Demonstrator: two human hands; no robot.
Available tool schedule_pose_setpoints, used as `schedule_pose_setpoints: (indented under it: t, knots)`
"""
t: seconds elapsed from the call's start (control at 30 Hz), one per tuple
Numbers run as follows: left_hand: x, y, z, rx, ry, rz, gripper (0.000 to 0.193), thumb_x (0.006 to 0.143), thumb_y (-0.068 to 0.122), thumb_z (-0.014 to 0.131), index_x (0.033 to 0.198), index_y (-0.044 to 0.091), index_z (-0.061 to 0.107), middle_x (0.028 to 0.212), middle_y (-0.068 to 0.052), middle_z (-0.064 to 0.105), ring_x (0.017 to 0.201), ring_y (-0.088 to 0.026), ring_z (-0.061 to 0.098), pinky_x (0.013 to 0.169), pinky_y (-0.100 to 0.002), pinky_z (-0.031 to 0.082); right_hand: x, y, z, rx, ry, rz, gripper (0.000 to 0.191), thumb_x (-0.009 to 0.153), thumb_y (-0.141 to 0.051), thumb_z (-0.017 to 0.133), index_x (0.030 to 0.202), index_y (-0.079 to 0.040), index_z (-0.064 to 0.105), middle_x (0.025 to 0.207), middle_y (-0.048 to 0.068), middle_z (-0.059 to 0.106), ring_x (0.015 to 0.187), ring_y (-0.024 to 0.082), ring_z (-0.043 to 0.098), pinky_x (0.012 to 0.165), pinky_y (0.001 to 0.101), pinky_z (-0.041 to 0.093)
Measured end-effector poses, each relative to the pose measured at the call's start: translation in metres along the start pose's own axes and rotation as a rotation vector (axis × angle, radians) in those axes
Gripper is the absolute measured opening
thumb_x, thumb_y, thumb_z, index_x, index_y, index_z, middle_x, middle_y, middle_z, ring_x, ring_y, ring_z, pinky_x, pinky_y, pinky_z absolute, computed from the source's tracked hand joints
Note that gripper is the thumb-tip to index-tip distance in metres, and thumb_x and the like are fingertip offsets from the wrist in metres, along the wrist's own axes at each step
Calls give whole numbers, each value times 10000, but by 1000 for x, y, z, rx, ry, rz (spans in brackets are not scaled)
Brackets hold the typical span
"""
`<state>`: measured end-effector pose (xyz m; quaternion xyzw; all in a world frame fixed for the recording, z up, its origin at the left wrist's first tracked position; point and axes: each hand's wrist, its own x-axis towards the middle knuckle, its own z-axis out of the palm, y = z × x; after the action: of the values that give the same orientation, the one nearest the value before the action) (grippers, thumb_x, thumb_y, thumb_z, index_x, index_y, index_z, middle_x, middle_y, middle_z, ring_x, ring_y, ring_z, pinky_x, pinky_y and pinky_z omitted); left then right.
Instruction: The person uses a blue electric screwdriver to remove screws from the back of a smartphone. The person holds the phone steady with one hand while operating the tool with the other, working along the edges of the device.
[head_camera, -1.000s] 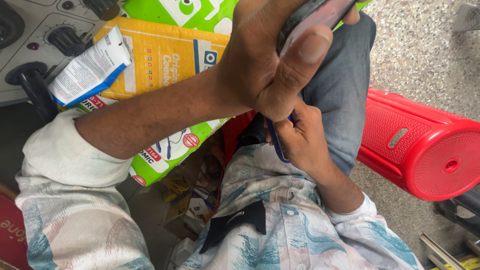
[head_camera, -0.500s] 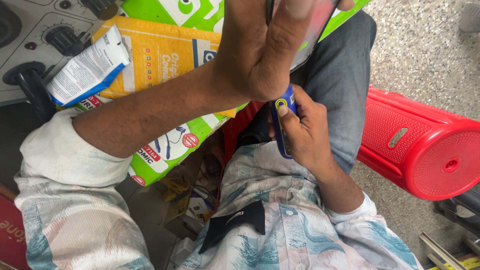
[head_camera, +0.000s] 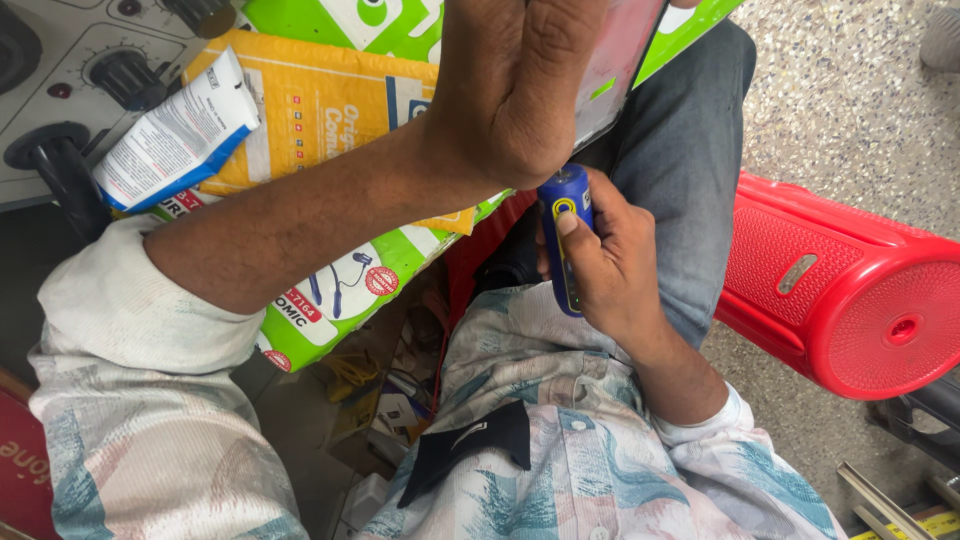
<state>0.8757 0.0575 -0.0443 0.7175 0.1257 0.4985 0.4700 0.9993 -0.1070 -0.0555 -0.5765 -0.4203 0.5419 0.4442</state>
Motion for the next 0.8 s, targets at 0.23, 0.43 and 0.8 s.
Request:
schedule_pose_setpoints:
  t: [0.23, 0.43, 0.8]
  knots:
    - [4, -1, 0, -7, -12, 44, 335, 1228, 216, 341, 1223, 59, 636, 920, -54, 629, 734, -141, 574, 668, -284, 448, -1, -4, 3, -21, -57, -27, 294, 1053, -172, 511, 1258, 20, 600, 834, 44, 657, 655, 97, 648, 619, 248, 542]
    - [3, -2, -1, -22, -17, 73, 338, 1227, 215, 324, 1224, 63, 626, 970, -45, 645, 768, -138, 595, 689, -280, 463, 0, -3, 4, -10, -45, -4, 308, 1044, -178, 509, 1256, 27, 599, 836, 41, 664, 647, 93, 654, 607, 246, 549]
    - [-4, -12, -1, -29, 13, 16, 304, 1187, 251, 353, 1186, 57, 587, 988, -49, 617, 854, -147, 588, 788, -315, 460, -3, 11, -5, 146, 14, 5, 316, 1044, -213, 528, 1249, 20, 591, 869, 76, 652, 669, 114, 636, 609, 256, 529]
